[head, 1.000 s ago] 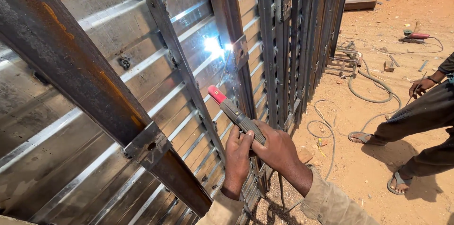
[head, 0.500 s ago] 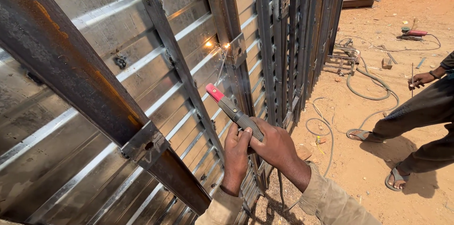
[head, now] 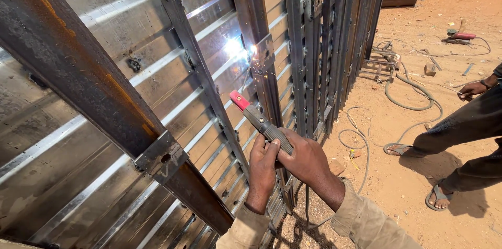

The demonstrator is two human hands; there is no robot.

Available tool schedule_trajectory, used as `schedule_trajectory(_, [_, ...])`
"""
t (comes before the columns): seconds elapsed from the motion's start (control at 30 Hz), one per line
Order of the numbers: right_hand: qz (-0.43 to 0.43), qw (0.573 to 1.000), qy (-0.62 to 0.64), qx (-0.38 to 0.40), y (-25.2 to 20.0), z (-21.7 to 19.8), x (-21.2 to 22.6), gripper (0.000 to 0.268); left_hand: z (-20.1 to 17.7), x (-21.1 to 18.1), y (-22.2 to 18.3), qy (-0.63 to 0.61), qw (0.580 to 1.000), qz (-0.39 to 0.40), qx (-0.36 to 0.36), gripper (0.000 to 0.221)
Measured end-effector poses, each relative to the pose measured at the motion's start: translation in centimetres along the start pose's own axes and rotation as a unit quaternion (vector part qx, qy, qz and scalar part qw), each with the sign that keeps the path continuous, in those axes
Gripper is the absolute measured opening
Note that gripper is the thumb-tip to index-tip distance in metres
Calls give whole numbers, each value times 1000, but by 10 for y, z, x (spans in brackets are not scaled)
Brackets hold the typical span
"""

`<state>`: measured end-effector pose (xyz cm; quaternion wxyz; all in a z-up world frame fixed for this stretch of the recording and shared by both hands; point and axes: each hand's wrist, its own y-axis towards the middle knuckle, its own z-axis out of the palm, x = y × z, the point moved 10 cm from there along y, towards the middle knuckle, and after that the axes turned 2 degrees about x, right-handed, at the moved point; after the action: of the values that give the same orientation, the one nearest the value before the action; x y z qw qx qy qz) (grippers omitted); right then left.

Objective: Welding metal panels together to construct a large gate or door.

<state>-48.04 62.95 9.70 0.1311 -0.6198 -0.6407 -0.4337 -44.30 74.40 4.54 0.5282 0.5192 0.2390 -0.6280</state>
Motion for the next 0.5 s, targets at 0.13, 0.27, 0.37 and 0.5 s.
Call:
schedule_trajectory(0.13, [-6, 1000, -4, 3, 0, 1, 0, 50, 0, 2, 1, -13, 1000, -2, 5, 35])
schedule_trajectory(0.27, [14, 1000, -9, 12, -2, 2, -1, 49, 2, 2, -1, -19, 1000, -12, 5, 35])
schedule_trajectory(0.37, [-9, 1000, -1, -7, -3, 1, -2, 50, 3, 2, -2, -19, 1000, -8, 6, 35])
schedule_trajectory(0.5, [-22, 1000, -4, -13, -1, -2, 3, 47, 2, 1, 0, -17, 1000, -3, 8, 36])
